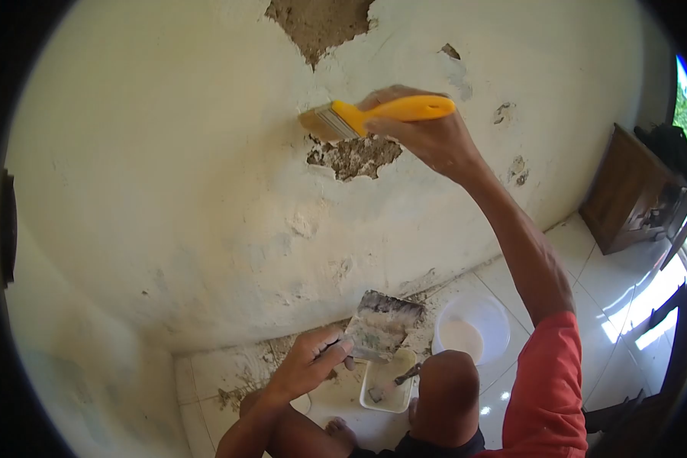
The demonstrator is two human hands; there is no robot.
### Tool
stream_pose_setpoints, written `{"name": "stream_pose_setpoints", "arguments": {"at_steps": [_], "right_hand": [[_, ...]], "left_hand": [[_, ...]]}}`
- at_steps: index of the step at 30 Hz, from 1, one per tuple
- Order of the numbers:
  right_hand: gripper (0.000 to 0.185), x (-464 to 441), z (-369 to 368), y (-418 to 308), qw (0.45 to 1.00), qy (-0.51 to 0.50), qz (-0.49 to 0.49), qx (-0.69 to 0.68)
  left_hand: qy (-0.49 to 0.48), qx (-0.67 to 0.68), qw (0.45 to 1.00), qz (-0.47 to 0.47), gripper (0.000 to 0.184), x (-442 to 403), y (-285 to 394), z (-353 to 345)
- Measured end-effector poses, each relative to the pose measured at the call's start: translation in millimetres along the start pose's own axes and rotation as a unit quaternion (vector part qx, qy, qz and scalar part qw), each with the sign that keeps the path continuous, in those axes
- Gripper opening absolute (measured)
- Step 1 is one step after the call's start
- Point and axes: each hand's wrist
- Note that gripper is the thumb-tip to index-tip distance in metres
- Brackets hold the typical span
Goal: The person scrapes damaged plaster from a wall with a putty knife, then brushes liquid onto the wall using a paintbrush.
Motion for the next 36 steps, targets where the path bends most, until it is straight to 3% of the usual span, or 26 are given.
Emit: {"name": "stream_pose_setpoints", "arguments": {"at_steps": [1,2,3,8,11,13,15,17,19,22,24,25,29,32,34,35,36], "right_hand": [[0.021,-11.3,0.8,4.7,0.999,-0.007,-0.003,0.052],[0.021,-21.7,10.3,11.3,1.000,0.023,-0.004,-0.021],[0.022,-32.5,21.4,27.8,0.996,0.077,0.035,-0.032],[0.021,-15.4,72.3,14.1,0.960,0.278,-0.008,-0.002],[0.022,5.8,51.2,4.0,0.964,0.245,0.052,-0.085],[0.022,8.5,27.3,-2.9,0.969,0.165,0.011,-0.184],[0.021,-6.5,18.9,9.6,0.984,0.119,0.004,-0.136],[0.021,-25.0,39.3,29.7,0.976,0.163,0.024,-0.144],[0.020,-39.4,72.4,39.2,0.971,0.234,-0.032,-0.039],[0.019,-37.8,93.9,29.3,0.957,0.282,0.054,0.041],[0.020,-25.7,94.6,19.5,0.885,0.324,0.165,0.289],[0.021,-21.8,90.4,25.7,0.872,0.281,0.264,0.300],[0.023,24.7,0.5,28.1,0.873,0.163,0.235,0.395],[0.025,43.5,-44.8,24.3,0.891,0.181,0.253,0.331],[0.021,46.4,-42.7,9.2,0.951,0.172,0.214,0.140],[0.017,43.0,-31.5,18.2,0.956,0.174,0.228,0.066],[0.015,45.3,-21.6,30.7,0.963,0.212,0.157,0.054]], "left_hand": [[0.000,-0.007,1.000,-0.003,0.023,0.0,0.0,0.7],[0.003,-0.005,1.000,0.018,0.023,-0.3,-0.5,1.5],[0.005,0.000,0.999,0.040,0.022,0.6,-0.8,2.0],[0.014,-0.010,1.000,0.006,0.023,8.7,2.0,6.5],[0.007,0.012,1.000,0.010,0.023,6.0,-0.1,7.3],[0.006,0.026,0.999,0.020,0.023,4.1,-1.3,4.9],[0.008,0.028,0.999,0.028,0.023,2.2,-4.5,5.2],[0.014,0.008,0.999,0.037,0.023,3.4,-2.1,7.9],[0.021,-0.005,0.999,0.044,0.023,5.6,-3.8,7.6],[0.056,0.049,0.995,0.067,0.024,9.4,-8.4,10.9],[0.051,0.029,0.998,0.036,0.022,6.5,-12.9,14.2],[0.046,0.031,0.998,0.041,0.022,5.6,-15.0,13.8],[0.064,0.057,0.996,-0.003,0.021,-0.6,-14.3,12.0],[0.087,0.069,0.994,-0.011,0.021,-0.7,-4.3,12.0],[0.095,0.064,0.993,-0.003,0.020,-0.4,-2.0,14.6],[0.102,0.078,0.992,-0.014,0.020,-0.8,-2.1,15.1],[0.110,0.093,0.989,-0.024,0.019,-0.8,-2.1,15.9]]}}
Point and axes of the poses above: each hand's wrist, its own x-axis away from the middle knuckle, its own z-axis out of the back of the hand, y = z × x, and after that the axes turned 5 degrees about x, right-handed
